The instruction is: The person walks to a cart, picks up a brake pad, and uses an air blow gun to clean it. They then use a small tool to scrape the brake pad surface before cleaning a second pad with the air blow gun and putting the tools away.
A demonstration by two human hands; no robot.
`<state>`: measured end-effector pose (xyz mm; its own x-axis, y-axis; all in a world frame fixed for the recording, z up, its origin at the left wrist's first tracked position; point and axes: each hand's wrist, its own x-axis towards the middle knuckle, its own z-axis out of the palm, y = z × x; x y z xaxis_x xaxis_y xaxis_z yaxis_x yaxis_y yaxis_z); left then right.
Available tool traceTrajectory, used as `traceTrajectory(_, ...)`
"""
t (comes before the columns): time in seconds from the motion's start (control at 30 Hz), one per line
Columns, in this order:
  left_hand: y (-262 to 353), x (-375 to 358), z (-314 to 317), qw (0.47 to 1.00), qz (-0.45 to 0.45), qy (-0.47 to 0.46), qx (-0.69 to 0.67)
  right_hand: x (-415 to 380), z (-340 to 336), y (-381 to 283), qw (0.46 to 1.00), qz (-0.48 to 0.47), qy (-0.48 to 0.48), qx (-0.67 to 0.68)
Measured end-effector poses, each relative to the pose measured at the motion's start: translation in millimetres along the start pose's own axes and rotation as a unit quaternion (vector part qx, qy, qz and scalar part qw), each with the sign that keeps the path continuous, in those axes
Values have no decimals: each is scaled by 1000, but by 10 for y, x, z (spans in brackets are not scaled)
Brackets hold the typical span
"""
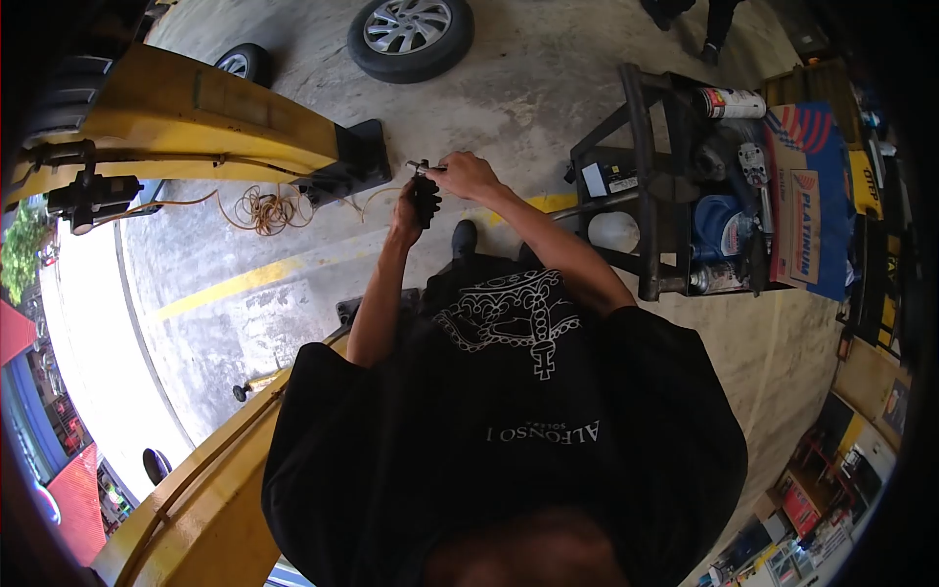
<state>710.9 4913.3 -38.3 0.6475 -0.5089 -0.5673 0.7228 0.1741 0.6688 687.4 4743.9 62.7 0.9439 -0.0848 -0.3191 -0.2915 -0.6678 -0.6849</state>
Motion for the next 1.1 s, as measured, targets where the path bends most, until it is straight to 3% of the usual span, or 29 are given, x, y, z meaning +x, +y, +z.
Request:
traceTrajectory(0.07, 9, -5, -11, 999, -27, -28, 30, -63, -49, 1, 999, -30, -37, -19)
traceTrajectory(0.17, -51, 44, 133, 997, 23, 63, -39, -53, -111, 68, 999, 14, -24, -19)
traceTrajectory(0.23, -67, 22, 127, 996, 44, 61, -41, -111, -97, 99, 998, 42, -46, -16)
traceTrajectory(0.33, -3, 13, 106, 997, 56, 53, -24, -255, -117, 156, 997, -23, -65, -35)
traceTrajectory(0.43, 55, -26, 176, 997, 50, 65, -4, -284, -142, 176, 999, 43, -27, -6)
traceTrajectory(0.5, 85, -51, 160, 995, 48, 81, 29, -320, -132, 206, 995, -26, -78, -58)
traceTrajectory(0.6, 73, -7, 131, 994, 34, 87, 55, -361, -70, 263, 997, -50, -23, -61)
traceTrajectory(0.83, 33, -52, 178, 990, 56, 124, 35, -397, 33, 237, 985, -85, -68, -134)
traceTrajectory(0.93, -20, -60, 130, 989, 83, 100, 67, -328, -70, 184, 993, -67, 14, -96)
traceTrajectory(1.0, 19, -105, 153, 940, 92, 156, 289, -219, -130, 156, 997, -28, 21, -72)
traceTrajectory(1.03, 65, -149, 194, 939, 92, 157, 291, -191, -130, 169, 993, -56, 22, -104)
traceTrajectory(1.1, 165, -246, 346, 817, 191, 188, 511, -159, -242, 92, 996, -13, 18, -87)
